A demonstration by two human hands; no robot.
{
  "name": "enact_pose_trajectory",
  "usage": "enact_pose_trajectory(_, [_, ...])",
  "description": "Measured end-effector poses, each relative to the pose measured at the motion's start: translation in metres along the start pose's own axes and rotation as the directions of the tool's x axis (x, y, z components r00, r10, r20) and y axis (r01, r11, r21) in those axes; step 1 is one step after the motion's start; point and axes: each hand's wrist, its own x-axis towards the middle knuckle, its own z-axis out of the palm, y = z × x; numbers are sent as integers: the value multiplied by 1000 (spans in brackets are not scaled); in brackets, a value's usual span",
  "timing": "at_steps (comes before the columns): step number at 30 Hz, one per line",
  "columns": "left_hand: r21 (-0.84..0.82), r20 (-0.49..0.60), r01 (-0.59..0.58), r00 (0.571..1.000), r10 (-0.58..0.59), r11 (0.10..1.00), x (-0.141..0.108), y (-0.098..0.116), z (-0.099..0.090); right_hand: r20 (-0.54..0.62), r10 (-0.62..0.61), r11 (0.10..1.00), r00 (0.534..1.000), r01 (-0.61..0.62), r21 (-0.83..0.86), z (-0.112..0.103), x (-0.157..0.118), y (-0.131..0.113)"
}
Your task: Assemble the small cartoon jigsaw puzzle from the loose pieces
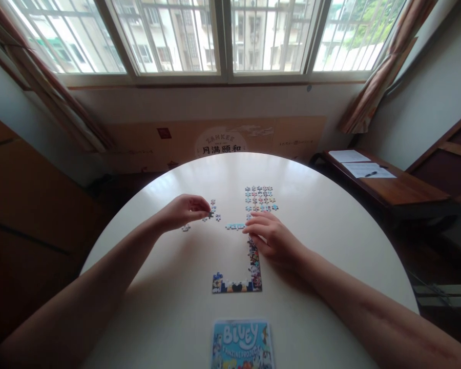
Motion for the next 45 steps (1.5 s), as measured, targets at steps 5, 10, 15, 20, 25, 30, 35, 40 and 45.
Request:
enact_pose_trajectory(5, [77, 21, 50, 998, -52, 996, -4, 11, 31, 50, 10, 1000, 999, -10, -1, -1, 1, -1])
enact_pose_trajectory(10, [207, -11, 150, 988, -151, 967, -2, 13, 40, 95, 53, 999, 994, -54, 5, 0, 0, -2])
enact_pose_trajectory(15, [291, -16, 161, 986, -163, 943, -1, 17, 42, 116, 65, 998, 991, -66, 4, 0, 1, -3])
enact_pose_trajectory(20, [385, -73, 154, 988, -137, 910, -5, 19, 46, 145, 58, 998, 988, -58, -3, -2, 3, -6])
enact_pose_trajectory(25, [441, -88, 144, 989, -117, 886, -7, 23, 49, 163, 70, 997, 984, -71, -1, -3, 4, -9])
enact_pose_trajectory(30, [493, -96, 135, 990, -101, 860, -8, 26, 52, 170, 68, 998, 983, -68, -3, -4, 5, -9])
enact_pose_trajectory(35, [559, -153, 86, 988, 1, 825, -9, 25, 51, 146, 65, 998, 987, -65, -4, -3, 3, -6])
enact_pose_trajectory(40, [559, -96, -71, 984, 149, 826, -9, 19, 48, 60, 95, 995, 994, -93, -32, -5, 0, -2])
enact_pose_trajectory(45, [566, -23, -126, 985, 168, 815, -9, 16, 49, -36, 111, 992, 993, -113, -52, -9, -1, 4])
